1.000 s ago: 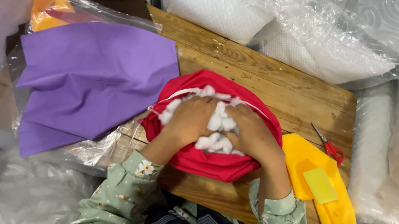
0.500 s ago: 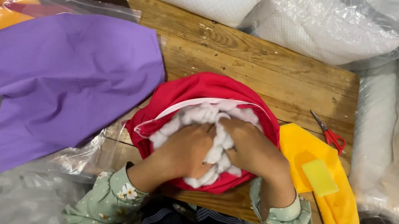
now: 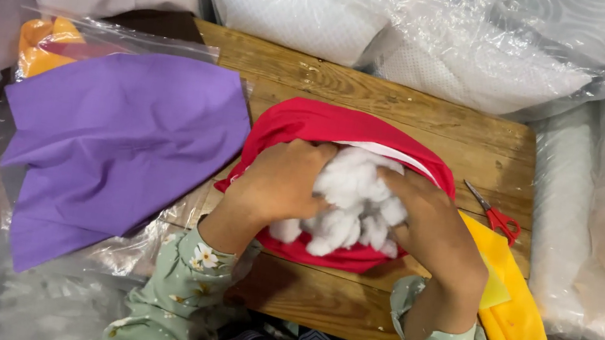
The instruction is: Stuffing a red pillowcase with white fiberfill material by hand on a wooden workbench.
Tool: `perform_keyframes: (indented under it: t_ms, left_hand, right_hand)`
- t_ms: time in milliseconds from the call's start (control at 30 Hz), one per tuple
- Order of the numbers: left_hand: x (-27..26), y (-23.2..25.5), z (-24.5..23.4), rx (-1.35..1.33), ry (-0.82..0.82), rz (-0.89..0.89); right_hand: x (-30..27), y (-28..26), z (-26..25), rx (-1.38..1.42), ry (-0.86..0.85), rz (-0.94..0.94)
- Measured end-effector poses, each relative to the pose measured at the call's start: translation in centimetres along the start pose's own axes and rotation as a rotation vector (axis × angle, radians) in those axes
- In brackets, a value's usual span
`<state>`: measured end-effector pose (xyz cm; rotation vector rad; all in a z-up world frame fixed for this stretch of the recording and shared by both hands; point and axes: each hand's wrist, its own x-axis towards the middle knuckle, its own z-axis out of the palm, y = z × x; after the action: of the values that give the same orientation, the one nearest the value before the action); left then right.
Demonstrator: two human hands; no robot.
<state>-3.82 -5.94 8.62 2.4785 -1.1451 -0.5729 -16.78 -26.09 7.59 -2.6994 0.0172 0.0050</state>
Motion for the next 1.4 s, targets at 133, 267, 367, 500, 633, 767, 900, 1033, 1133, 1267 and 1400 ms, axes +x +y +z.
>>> perform_keyframes:
  t_ms: [133, 267, 367, 500, 633, 767, 900, 1033, 1133, 1267, 1400]
  left_hand:
    - [-0.7, 1.7, -2.4, -0.023, 0.013, 0.064]
    - [-1.0, 0.3, -3.2, -0.120, 0.091, 0.176]
    - [-0.5, -0.7, -2.9, -0.174, 0.147, 0.270]
    - [0.3, -1.6, -0.2, -0.282, 0.205, 0.507]
    - [2.9, -2.5, 2.9, -0.200, 0.193, 0.458]
    - [4.8, -3.0, 3.5, -0.106, 0.058, 0.187]
    - [4.2, -4.7, 2.3, 0.067, 0.193, 0.074]
    - [2.0, -4.5, 0.5, -0.005, 0.306, 0.086]
    - [-0.4, -2.6, -1.0, -0.078, 0.168, 0.204]
    - [-3.5, -1.5, -2.6, -0.148, 0.294, 0.411]
    - [-4.9, -0.3, -3.7, -0.045, 0.726, 0.547]
  right_hand:
    - [-0.8, 0.3, -0.1, 0.090, 0.165, 0.011]
    - [-0.4, 2.0, 1.0, 0.071, 0.415, -0.117]
    - [0.6, 1.2, 1.0, 0.049, 0.385, -0.210]
    - [2.5, -2.9, -0.1, 0.151, 0.161, -0.376]
    - [2.9, -0.3, 3.9, 0.087, 0.021, -0.291]
    - [3.4, 1.8, 6.0, -0.068, -0.166, -0.044]
    - [3.2, 3.2, 4.9, -0.049, -0.055, -0.010]
    - [1.4, 2.2, 2.1, 0.051, -0.011, 0.016]
    - [0.6, 0.3, 0.9, 0.008, 0.051, 0.006]
    - [-0.3, 0.3, 0.8, -0.019, 0.153, -0.022]
    - [0.5, 0.7, 1.1, -0.017, 0.155, -0.085]
